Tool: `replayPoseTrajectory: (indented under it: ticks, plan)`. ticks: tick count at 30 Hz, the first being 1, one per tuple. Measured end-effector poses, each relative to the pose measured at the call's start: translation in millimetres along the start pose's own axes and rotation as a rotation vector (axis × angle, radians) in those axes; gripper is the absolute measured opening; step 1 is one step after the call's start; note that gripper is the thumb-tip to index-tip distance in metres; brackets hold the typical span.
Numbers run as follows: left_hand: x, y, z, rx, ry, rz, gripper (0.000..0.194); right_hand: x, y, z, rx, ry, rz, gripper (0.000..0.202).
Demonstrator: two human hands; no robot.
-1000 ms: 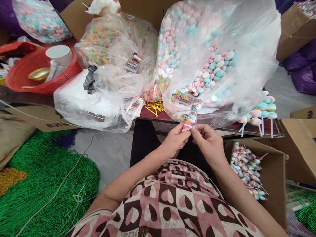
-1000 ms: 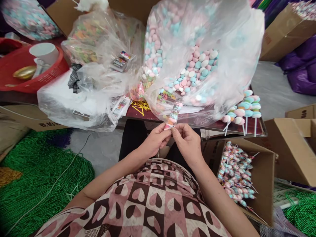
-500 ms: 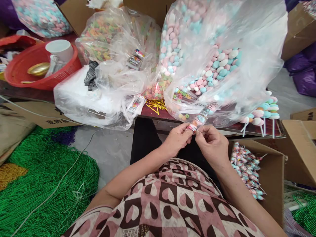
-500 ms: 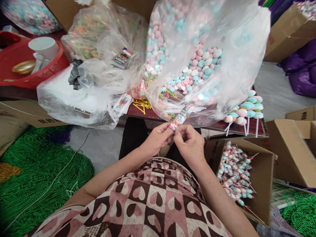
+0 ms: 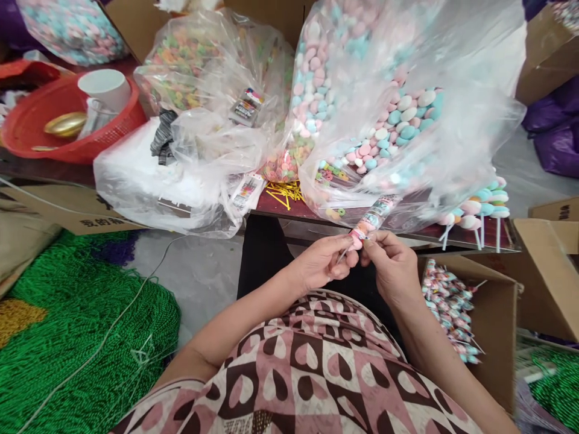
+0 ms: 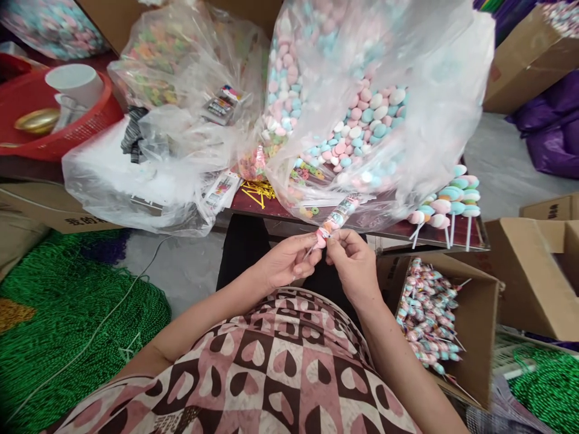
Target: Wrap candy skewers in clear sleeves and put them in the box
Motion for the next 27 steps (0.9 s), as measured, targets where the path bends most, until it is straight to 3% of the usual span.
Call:
replayPoseTrajectory:
  ticks: [5, 10, 14, 17, 19, 23, 27]
  plan:
    - [-3.5, -0.8, 0.9, -0.041, 0.061, -0.065, 0.028, -2.8, -2.3, 8.8, 0.040, -0.122, 0.049, 0.018]
    - [-2.1, -1.1, 5.2, -0.176, 0.104, -0.174, 0.027, -5.1, -8.1, 13.3, 0.083, -0.262, 0.041, 0.013]
    - [1.9, 0.3, 7.9, -0.242, 0.170, -0.284, 0.041, -3.8, -10.5, 5.8, 0.095, -0.354, 0.004, 0.011]
    - [4.4, 1.6, 7.4, -0.266, 0.329, -0.331, 0.042, -2.6, -7.2, -3.1, 0.039, -0.288, -0.001, 0.014]
    - [6.0, 2.8, 8.4, -0.200, 0.342, -0.282, 0.036, -2.2, -4.5, -6.5, 0.008, -0.240, 0.000, 0.016]
    - [5.1, 2.1, 9.4, 0.029, 0.071, -0.017, 0.023, -1.4, -1.8, -7.3, 0.013, -0.155, 0.020, 0.015]
    - [-2.6, -3.0, 2.7, 0.041, -0.072, 0.117, 0.019, 0.6, -0.9, -8.1, 0.022, -0.005, 0.030, 0.016]
Point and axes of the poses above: each hand's wrist, its own y-axis towards the middle knuckle, its own x-axis out of the back of the hand, z = x × y, the point moved 3 cm from there along y, towards the middle knuckle, and after that the axes turned 6 degrees about z, right-handed, at the moved point
